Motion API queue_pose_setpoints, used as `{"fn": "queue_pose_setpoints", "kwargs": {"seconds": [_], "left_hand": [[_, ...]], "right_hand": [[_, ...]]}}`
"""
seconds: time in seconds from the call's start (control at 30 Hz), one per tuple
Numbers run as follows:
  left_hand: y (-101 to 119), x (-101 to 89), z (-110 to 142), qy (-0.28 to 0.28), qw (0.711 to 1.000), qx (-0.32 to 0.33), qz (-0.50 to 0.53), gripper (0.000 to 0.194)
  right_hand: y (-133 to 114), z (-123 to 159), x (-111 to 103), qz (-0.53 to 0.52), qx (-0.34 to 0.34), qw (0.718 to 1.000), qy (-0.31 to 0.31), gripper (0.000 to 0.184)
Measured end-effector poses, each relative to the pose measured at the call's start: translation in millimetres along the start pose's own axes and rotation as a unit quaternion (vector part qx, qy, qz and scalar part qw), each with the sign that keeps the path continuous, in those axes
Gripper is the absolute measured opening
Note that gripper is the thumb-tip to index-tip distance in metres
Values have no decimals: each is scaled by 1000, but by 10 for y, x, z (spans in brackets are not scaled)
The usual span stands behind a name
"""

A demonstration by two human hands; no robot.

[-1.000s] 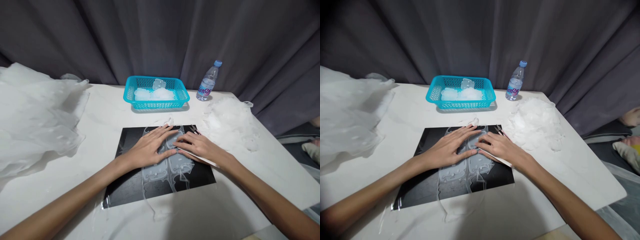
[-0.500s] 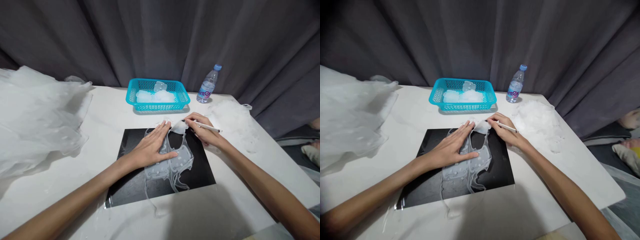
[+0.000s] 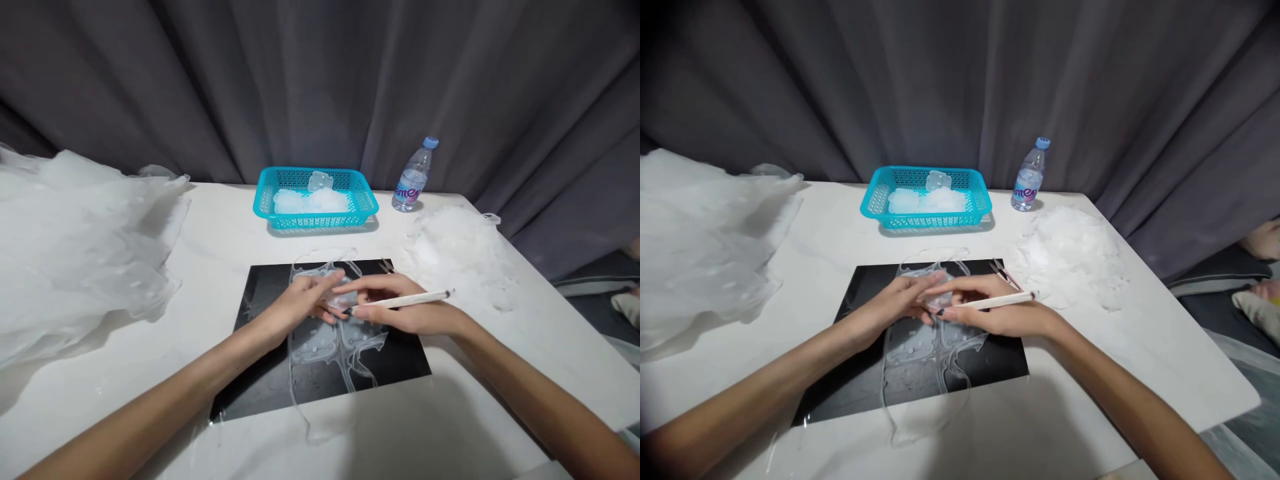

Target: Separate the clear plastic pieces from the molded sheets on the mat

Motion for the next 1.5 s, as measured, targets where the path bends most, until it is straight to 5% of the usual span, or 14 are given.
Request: {"fn": "queue_pose_setpoints", "kwargs": {"seconds": [0.07,0.23,0.47,0.57,0.73,0.97,1.03,1.13,1.2,1.27,1.37,1.5], "left_hand": [[-16,-5,-22,8,1000,-1,25,52],[-79,1,41,14,994,20,108,43],[-71,116,89,54,975,53,210,37],[-59,140,96,66,974,68,204,35],[-87,160,108,83,969,73,219,32],[50,276,189,61,962,32,264,27],[90,283,218,45,969,35,240,30],[55,224,213,29,985,30,168,32],[-17,160,181,23,994,29,103,30],[-88,111,144,14,998,43,39,28],[-146,98,113,-7,996,78,-49,29],[-159,128,129,-1,984,118,-130,41]], "right_hand": [[-9,66,-131,20,-1,1000,8,29],[99,128,-316,150,25,973,172,43],[229,3,181,69,94,987,107,20],[204,-13,194,13,98,986,137,21],[137,26,93,-14,78,992,95,20],[278,-64,263,110,102,962,230,16],[309,-66,225,100,115,965,214,15],[250,42,2,118,100,983,101,9],[178,143,-186,110,110,988,13,29],[121,179,-327,68,140,987,31,36],[72,18,-337,66,103,981,150,30],[64,-436,-95,72,70,995,22,27]]}}
Point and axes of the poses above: each hand's wrist, its own z-axis away from the middle knuckle, its own x-axis out of the palm, y = z × x, the point moved 1 cm from there along -z, towards the middle knuckle, and after that the axes turned 13 degrees about x, right-handed, at the moved point
